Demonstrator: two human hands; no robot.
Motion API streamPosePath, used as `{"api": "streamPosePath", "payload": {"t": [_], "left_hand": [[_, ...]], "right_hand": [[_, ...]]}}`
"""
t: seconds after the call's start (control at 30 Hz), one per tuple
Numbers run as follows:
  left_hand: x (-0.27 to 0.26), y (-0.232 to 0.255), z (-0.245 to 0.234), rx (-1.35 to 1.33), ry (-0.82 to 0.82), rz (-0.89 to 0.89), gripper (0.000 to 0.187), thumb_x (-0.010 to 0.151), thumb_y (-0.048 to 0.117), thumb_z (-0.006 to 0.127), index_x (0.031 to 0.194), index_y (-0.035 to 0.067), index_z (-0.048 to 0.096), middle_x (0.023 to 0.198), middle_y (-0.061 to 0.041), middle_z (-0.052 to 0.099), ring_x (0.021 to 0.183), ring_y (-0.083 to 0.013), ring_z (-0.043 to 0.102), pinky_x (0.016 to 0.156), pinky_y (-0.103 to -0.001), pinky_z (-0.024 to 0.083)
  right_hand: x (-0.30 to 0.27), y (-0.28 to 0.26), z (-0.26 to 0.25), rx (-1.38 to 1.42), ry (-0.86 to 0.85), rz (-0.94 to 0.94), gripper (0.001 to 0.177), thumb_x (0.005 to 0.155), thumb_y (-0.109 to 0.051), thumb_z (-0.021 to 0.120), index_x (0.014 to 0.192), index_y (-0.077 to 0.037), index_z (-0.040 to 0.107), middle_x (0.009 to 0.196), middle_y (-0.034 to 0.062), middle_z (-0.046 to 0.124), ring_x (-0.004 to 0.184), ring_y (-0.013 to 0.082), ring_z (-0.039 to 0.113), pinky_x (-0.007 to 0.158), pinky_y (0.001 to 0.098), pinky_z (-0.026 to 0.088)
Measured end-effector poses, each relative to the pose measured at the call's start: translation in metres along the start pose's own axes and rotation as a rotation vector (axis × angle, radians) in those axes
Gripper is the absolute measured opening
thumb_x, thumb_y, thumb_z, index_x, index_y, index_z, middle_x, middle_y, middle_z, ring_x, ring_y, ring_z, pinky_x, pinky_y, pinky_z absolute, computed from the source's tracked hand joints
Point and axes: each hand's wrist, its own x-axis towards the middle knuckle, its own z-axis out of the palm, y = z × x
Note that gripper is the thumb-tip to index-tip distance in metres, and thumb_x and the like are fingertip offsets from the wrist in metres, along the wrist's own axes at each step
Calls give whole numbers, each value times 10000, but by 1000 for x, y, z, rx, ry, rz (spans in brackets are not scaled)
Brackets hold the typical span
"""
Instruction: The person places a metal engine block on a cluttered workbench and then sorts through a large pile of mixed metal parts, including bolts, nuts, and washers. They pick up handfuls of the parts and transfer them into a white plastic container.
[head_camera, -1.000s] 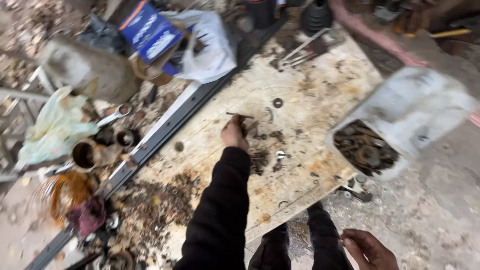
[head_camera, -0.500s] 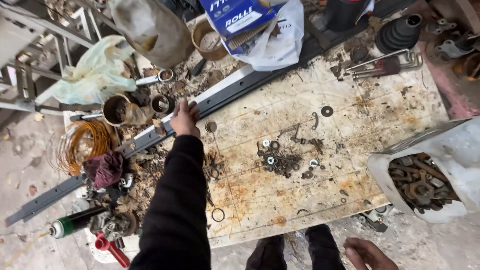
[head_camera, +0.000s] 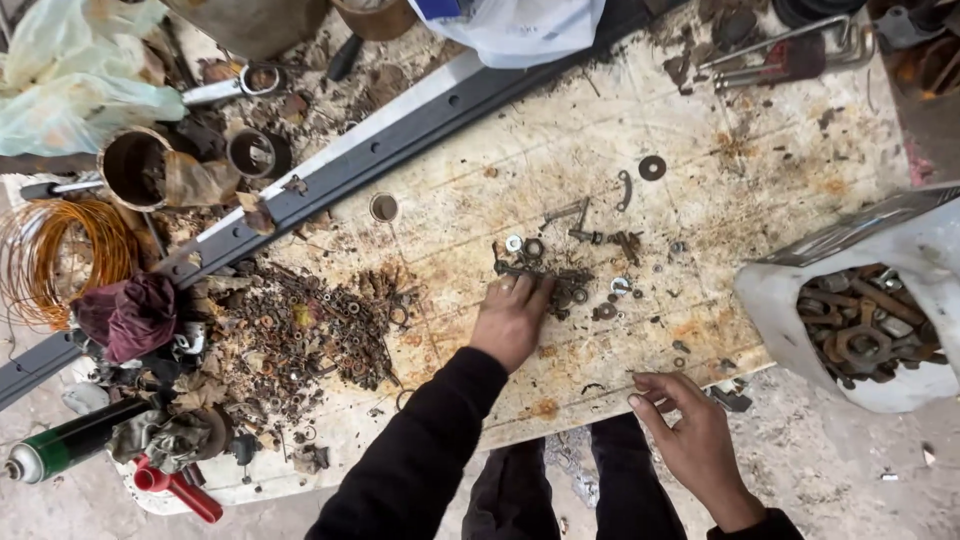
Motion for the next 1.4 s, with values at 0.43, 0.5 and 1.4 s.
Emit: {"api": "streamPosePath", "payload": {"t": [0.43,0.5,1.4], "left_hand": [[52,66,-80,-154,-56,-183,122,921,62,724,1042,59,723,1110,-172,678,963,-347,664,791,-479,564],[47,93,-56,-270,-18,-1,108,970,-2,680,1057,48,720,1171,-146,698,976,-264,699,761,-371,599],[-3,7,4,129,-58,-13,991,859,741,581,1538,41,405,1605,-318,289,1492,-485,309,1207,-619,247]], "right_hand": [[-40,19,-2,207,60,90,261,851,-169,774,1090,-66,745,970,40,785,840,139,760,716,292,597],[-46,21,-10,243,93,85,264,849,-165,773,1090,-64,740,967,42,781,827,141,757,714,292,596],[-11,42,-27,-123,356,-300,348,942,-268,692,1215,-53,667,1295,111,657,1226,309,619,1015,415,510]]}}
